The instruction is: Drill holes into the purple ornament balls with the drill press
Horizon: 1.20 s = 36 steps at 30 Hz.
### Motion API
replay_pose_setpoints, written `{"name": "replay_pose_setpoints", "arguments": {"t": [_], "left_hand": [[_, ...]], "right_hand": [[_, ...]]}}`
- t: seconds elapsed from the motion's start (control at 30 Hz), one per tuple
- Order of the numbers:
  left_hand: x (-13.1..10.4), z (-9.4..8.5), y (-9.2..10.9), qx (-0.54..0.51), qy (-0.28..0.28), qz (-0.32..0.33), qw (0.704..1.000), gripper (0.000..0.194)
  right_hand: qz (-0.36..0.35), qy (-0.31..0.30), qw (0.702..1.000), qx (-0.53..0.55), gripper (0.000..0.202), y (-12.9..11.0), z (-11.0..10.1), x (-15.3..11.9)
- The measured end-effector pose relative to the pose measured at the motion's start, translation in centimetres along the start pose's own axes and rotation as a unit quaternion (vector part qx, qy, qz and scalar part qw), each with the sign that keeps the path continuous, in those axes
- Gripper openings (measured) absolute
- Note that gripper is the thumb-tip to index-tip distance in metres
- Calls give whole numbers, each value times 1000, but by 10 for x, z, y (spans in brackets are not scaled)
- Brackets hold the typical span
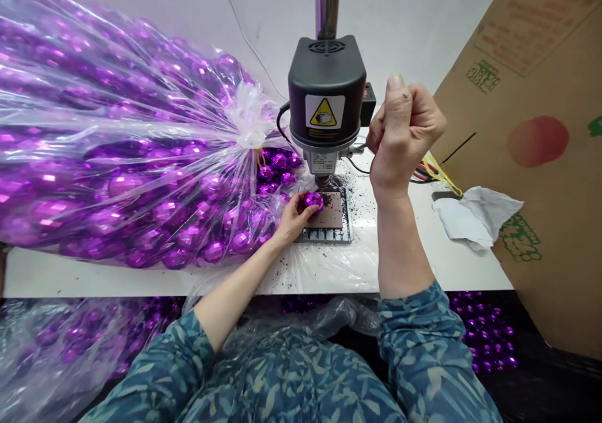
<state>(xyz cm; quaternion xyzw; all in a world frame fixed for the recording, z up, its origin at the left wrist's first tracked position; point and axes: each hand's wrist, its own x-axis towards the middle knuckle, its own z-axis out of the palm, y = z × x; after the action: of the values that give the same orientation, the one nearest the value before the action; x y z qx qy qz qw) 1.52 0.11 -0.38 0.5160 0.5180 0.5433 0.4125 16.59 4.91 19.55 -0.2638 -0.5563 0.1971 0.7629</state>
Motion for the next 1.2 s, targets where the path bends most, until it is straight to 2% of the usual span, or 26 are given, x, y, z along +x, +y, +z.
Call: {"name": "replay_pose_setpoints", "arguments": {"t": [0.23, 0.43, 0.63, 0.8, 0.97, 1.2], "left_hand": [[4, 11, -10, 71, 9, 72, 995, 62], [-2, 19, -13, 39, 3, 95, 995, 56], [-3, 17, -15, 30, -4, 97, 995, 58], [-3, 17, -16, 22, -3, 97, 995, 58], [-3, 17, -20, 27, 3, 96, 995, 61], [-4, 17, -19, 25, 1, 86, 996, 63]], "right_hand": [[-6, 18, 999, 28, 62, -6, 3, -1], [-8, 25, 998, 50, 61, -9, 3, -1], [-35, 33, 999, 10, 60, -4, 0, -3], [-69, 45, 996, 32, 55, -2, -5, -20], [-66, 55, 996, 37, 52, -5, -12, -41], [-118, 81, 987, 75, 58, 8, -15, -48]]}}
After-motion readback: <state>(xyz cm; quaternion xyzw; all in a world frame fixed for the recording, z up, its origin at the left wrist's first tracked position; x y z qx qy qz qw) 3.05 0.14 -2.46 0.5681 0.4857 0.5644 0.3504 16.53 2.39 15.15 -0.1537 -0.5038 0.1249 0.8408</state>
